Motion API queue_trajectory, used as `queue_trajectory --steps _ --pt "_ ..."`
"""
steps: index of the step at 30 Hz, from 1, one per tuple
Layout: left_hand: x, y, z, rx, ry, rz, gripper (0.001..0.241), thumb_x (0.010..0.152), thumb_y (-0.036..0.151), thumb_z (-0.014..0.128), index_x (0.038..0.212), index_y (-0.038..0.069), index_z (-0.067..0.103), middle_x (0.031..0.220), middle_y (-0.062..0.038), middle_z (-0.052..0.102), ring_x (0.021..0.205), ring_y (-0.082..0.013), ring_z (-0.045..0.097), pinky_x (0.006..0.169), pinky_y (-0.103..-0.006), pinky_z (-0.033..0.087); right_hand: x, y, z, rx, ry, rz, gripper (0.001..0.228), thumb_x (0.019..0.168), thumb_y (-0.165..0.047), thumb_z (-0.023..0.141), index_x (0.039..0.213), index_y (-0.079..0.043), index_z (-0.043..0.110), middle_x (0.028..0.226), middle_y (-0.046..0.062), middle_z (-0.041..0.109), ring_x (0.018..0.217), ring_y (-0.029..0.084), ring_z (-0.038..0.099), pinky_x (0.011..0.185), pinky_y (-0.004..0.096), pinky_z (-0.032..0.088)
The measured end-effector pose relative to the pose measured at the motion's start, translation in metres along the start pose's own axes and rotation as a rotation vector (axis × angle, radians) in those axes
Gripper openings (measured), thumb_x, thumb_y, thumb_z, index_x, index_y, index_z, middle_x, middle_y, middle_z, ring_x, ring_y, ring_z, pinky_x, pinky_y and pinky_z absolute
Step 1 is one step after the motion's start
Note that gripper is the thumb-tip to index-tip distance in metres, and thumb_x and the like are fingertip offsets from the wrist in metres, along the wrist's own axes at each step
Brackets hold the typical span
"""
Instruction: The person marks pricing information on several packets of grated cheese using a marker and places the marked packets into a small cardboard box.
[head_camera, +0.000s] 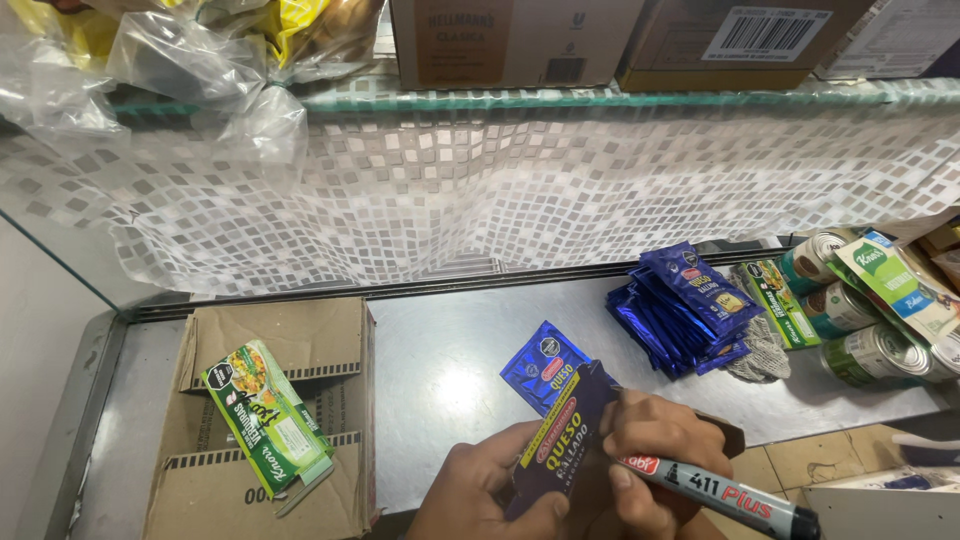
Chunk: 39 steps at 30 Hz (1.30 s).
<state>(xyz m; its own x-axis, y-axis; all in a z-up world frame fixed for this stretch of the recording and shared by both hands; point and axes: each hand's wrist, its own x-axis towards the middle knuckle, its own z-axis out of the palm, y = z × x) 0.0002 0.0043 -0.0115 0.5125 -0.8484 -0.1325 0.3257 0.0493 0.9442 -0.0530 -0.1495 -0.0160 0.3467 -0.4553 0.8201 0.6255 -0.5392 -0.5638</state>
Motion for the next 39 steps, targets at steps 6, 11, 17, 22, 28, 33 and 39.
queue_trajectory --steps 6,11,17,22,28,33,39 --pt "0.001 0.0 -0.003 -0.052 -0.006 0.012 0.053 0.085 0.01 0.07 0.138 0.003 0.069 0.093 0.002 0.07 0.08 -0.004 0.059 0.069 -0.0188 0.045 0.004 -0.002 0.008 0.084 0.076 -0.043 0.023 0.069 -0.027 0.061 0.065 -0.005 0.057 0.049 0.003 0.043 0.037 0.014 0.035 0.04 0.026 0.034" --pt "0.021 -0.005 -0.039 -0.001 0.116 -0.062 0.05 0.076 0.017 0.08 0.123 0.004 0.076 0.101 -0.004 0.079 0.087 -0.01 0.068 0.078 -0.0236 0.057 0.003 -0.019 -0.051 -0.003 -0.122 0.045 0.016 0.082 -0.024 0.062 0.091 -0.011 0.064 0.073 0.012 0.063 0.059 0.021 0.064 0.062 0.03 0.062" --pt "0.048 -0.018 -0.1 -0.325 0.239 -0.017 0.058 0.065 0.01 0.085 0.116 -0.009 0.068 0.105 -0.024 0.073 0.098 -0.035 0.07 0.085 -0.0396 0.06 0.03 0.015 -0.146 0.313 -0.434 0.96 0.048 0.078 -0.04 0.071 0.071 0.006 0.059 0.07 0.027 0.067 0.068 0.038 0.067 0.074 0.049 0.048" --pt "0.06 -0.031 -0.117 -0.356 0.231 0.108 0.053 0.066 0.004 0.083 0.115 -0.012 0.068 0.103 -0.02 0.075 0.089 -0.0264 0.07 0.078 -0.0333 0.058 0.01 0.005 -0.071 -0.161 -0.283 0.45 0.066 0.072 0.001 0.082 0.128 -0.007 0.048 0.119 0.021 0.07 0.094 0.023 0.071 0.078 0.031 0.064" --pt "0.067 -0.035 -0.126 -0.231 0.258 0.033 0.05 0.067 0.0 0.084 0.115 -0.009 0.073 0.104 -0.019 0.078 0.092 -0.026 0.071 0.084 -0.0354 0.059 -0.008 0.03 -0.068 -0.312 -0.303 0.555 0.053 0.073 -0.002 0.085 0.119 -0.011 0.06 0.106 0.007 0.07 0.079 0.014 0.067 0.069 0.025 0.059" --pt "0.075 -0.03 -0.135 -0.042 0.414 0.127 0.038 0.074 0.003 0.084 0.111 -0.002 0.078 0.104 -0.01 0.079 0.094 -0.0168 0.07 0.089 -0.0289 0.057 -0.028 0.048 -0.06 -0.355 -0.34 0.642 0.046 0.073 -0.003 0.084 0.113 -0.012 0.064 0.106 0.006 0.071 0.078 0.014 0.072 0.072 0.025 0.062" --pt "0.074 -0.026 -0.136 -0.056 0.654 0.034 0.028 0.078 0.009 0.085 0.105 0.004 0.079 0.084 -0.004 0.071 0.074 -0.0113 0.063 0.068 -0.0233 0.052 -0.038 0.049 -0.044 -0.36 -0.347 0.667 0.038 0.074 -0.007 0.082 0.107 -0.013 0.065 0.104 0.004 0.069 0.07 0.011 0.071 0.069 0.024 0.06"
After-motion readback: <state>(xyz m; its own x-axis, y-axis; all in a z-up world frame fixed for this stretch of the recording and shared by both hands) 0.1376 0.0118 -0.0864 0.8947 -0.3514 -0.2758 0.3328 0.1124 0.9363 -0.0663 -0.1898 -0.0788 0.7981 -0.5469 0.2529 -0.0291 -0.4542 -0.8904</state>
